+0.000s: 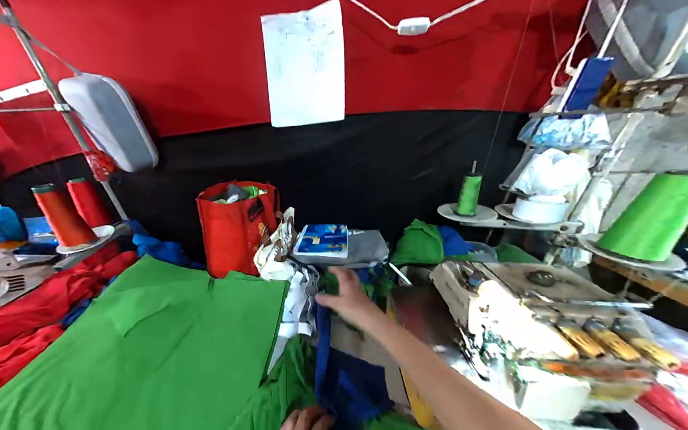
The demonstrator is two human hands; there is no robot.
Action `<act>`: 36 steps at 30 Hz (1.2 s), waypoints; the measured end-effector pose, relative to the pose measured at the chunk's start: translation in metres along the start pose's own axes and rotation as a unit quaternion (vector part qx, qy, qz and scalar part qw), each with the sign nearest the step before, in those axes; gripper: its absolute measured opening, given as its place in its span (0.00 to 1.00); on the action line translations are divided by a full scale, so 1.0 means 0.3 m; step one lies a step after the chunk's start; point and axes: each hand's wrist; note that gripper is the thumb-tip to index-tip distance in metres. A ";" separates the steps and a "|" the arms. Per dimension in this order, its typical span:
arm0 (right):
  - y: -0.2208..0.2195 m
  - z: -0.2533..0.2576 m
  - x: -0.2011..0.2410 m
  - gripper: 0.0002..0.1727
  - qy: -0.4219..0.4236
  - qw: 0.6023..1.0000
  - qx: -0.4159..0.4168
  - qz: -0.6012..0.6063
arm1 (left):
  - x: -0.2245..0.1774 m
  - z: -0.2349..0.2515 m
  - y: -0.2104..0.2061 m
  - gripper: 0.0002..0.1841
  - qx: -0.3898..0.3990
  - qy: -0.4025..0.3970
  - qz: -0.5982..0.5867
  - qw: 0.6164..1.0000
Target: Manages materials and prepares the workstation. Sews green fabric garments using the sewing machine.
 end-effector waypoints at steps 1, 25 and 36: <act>-0.028 -0.097 0.019 0.40 0.052 0.998 0.032 -0.009 | -0.001 -0.004 0.001 0.14 -0.001 0.002 0.010 1.000; 0.127 -0.818 -0.664 0.23 0.159 0.931 -0.239 -0.225 | -0.104 0.210 0.007 0.17 0.098 0.153 0.098 0.979; 0.150 -0.841 -0.643 0.14 0.143 0.950 -0.190 -0.202 | -0.042 0.561 0.012 0.20 0.381 0.187 0.147 0.894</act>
Point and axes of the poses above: each hand's wrist, its own z-axis towards the middle knuckle, its own y-axis out of the back of the hand, x = y × z
